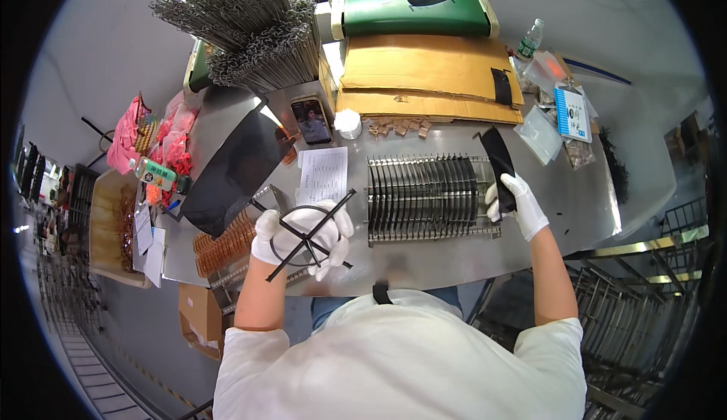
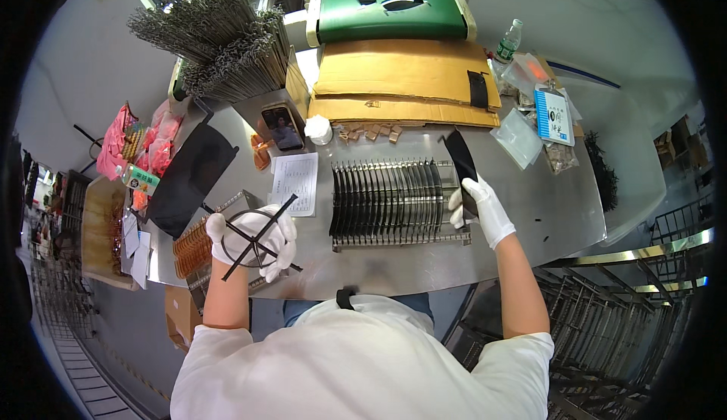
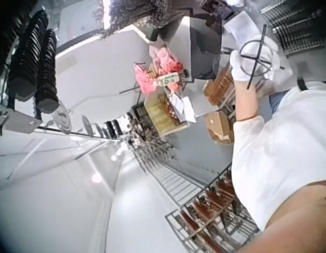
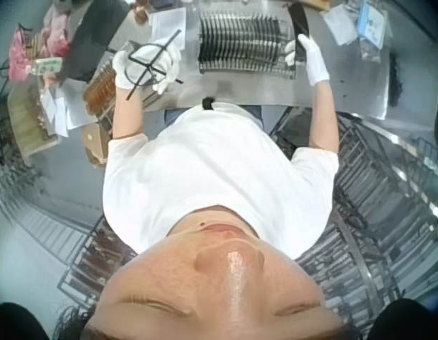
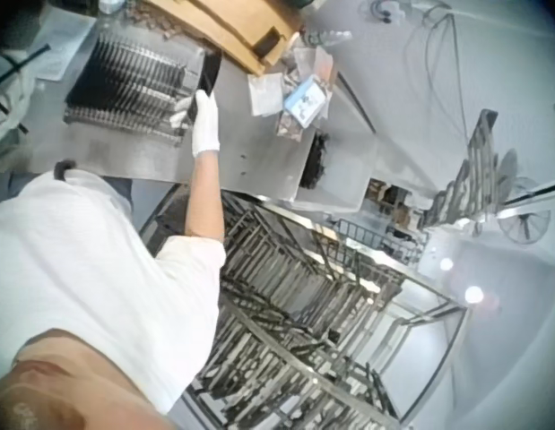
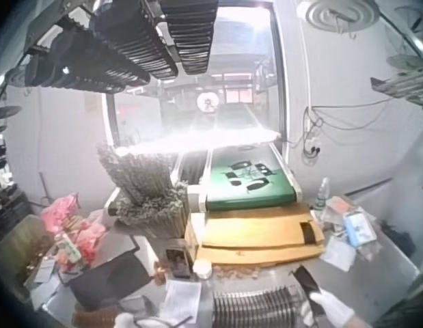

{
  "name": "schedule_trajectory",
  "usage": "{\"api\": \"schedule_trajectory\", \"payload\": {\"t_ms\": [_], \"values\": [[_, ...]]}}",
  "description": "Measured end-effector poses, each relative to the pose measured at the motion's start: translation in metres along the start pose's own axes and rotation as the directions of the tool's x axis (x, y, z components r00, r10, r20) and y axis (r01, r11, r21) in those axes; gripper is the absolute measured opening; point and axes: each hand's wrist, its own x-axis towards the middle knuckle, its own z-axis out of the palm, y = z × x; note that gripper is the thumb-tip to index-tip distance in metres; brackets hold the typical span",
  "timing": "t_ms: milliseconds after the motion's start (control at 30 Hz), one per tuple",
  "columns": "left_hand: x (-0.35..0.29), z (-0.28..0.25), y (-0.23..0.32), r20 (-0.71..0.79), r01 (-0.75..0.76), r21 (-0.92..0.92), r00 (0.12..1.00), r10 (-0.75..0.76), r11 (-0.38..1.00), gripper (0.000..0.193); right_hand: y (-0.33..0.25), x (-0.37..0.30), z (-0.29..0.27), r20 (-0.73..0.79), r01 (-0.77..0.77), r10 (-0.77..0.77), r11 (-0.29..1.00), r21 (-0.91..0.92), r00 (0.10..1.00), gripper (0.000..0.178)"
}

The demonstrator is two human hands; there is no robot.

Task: The person assembles sunglasses by inserting black and copper frames into a metal rack on a workbench. They handle multiple frames one at a time, placing them into slots and occasionally adjusting the rack.

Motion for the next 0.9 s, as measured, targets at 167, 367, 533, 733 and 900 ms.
{"api": "schedule_trajectory", "payload": {"t_ms": [167, 367, 533, 733, 900], "values": [[0.004, 0.003, -0.006, -0.035, 0.016, 0.055, 0.999, -0.014, 0.998, 0.121, 0.066, 0.035, -0.017, -0.023, -0.187, 0.185, 0.980, -0.073, 0.982, 0.050], [0.004, 0.010, -0.007, -0.093, 0.023, 0.126, 0.996, -0.011, 0.992, 0.120, 0.052, 0.036, 0.000, 0.051, -0.306, 0.331, 0.913, -0.268, 0.942, 0.054], [0.010, 0.018, -0.020, -0.258, 0.044, 0.115, 0.966, -0.013, 0.992, 0.118, 0.077, 0.047, -0.007, 0.015, 0.039, -0.049, 0.531, -0.846, 0.999, 0.078], [0.054, 0.029, -0.027, -0.262, 0.356, -0.105, 0.891, -0.371, 0.929, 0.103, -0.024, 0.004, 0.041, 0.253, 0.273, -0.635, -0.068, -0.960, 0.730, 0.100], [0.090, 0.024, -0.045, -0.046, 0.719, 0.304, 0.667, -0.744, 0.625, 0.070, -0.084, -0.049, 0.112, 0.433, 0.635, -0.506, 0.346, -0.691, 0.746, 0.083]]}}
